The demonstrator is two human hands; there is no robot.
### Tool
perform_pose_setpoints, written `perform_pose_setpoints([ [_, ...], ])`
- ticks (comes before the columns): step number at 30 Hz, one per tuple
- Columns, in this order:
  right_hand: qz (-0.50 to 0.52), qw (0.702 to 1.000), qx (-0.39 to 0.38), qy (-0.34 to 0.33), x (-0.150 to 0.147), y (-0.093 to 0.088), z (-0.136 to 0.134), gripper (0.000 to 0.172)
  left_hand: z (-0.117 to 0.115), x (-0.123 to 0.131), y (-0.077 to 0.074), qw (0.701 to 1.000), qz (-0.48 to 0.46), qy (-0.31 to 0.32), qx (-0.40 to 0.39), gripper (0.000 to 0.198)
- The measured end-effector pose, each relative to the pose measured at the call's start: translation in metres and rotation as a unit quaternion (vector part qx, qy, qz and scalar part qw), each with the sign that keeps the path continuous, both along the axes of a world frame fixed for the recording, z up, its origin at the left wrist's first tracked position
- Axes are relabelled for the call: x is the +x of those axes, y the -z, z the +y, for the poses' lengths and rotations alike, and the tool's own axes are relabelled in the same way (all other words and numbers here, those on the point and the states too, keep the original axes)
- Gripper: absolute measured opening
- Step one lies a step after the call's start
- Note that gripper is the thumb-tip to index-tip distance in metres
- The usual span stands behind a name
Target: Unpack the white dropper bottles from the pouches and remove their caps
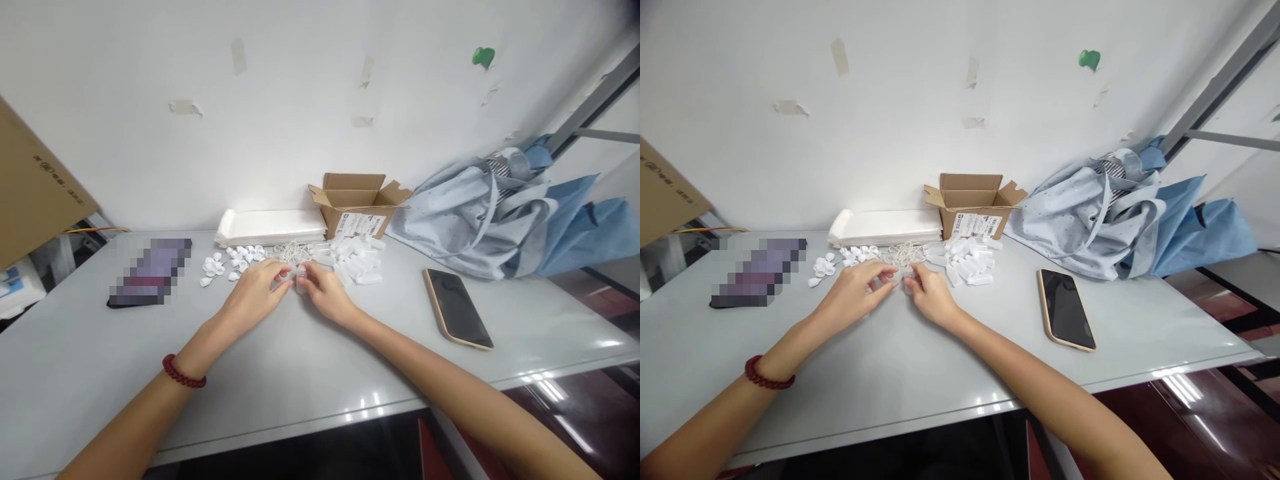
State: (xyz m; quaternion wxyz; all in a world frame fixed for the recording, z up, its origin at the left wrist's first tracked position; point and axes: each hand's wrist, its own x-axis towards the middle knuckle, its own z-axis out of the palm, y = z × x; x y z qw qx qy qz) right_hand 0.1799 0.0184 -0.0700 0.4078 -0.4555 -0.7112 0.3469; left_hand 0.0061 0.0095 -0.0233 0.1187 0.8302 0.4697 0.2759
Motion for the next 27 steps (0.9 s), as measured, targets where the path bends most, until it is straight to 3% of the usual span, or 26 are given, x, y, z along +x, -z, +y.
perform_pose_setpoints([
  [4,0.085,0.994,-0.056,-0.049,0.001,-0.004,0.0,0.02,-0.002,0.0,0.002,0.999,0.0,0.026,0.039,0.025],
  [9,0.194,0.965,-0.131,-0.119,0.002,-0.015,-0.004,0.025,-0.004,0.003,0.004,0.993,-0.011,0.086,0.082,0.034],
  [14,0.265,0.94,-0.181,-0.118,0.003,-0.022,-0.006,0.03,-0.004,0.004,0.008,0.988,-0.008,0.096,0.122,0.039],
  [21,0.274,0.938,-0.185,-0.107,0.002,-0.024,-0.006,0.03,-0.006,0.004,0.004,0.987,0.018,0.1,0.127,0.035],
  [27,0.259,0.94,-0.195,-0.108,0.002,-0.026,-0.008,0.028,-0.008,0.005,0.002,0.986,0.024,0.091,0.138,0.043],
])
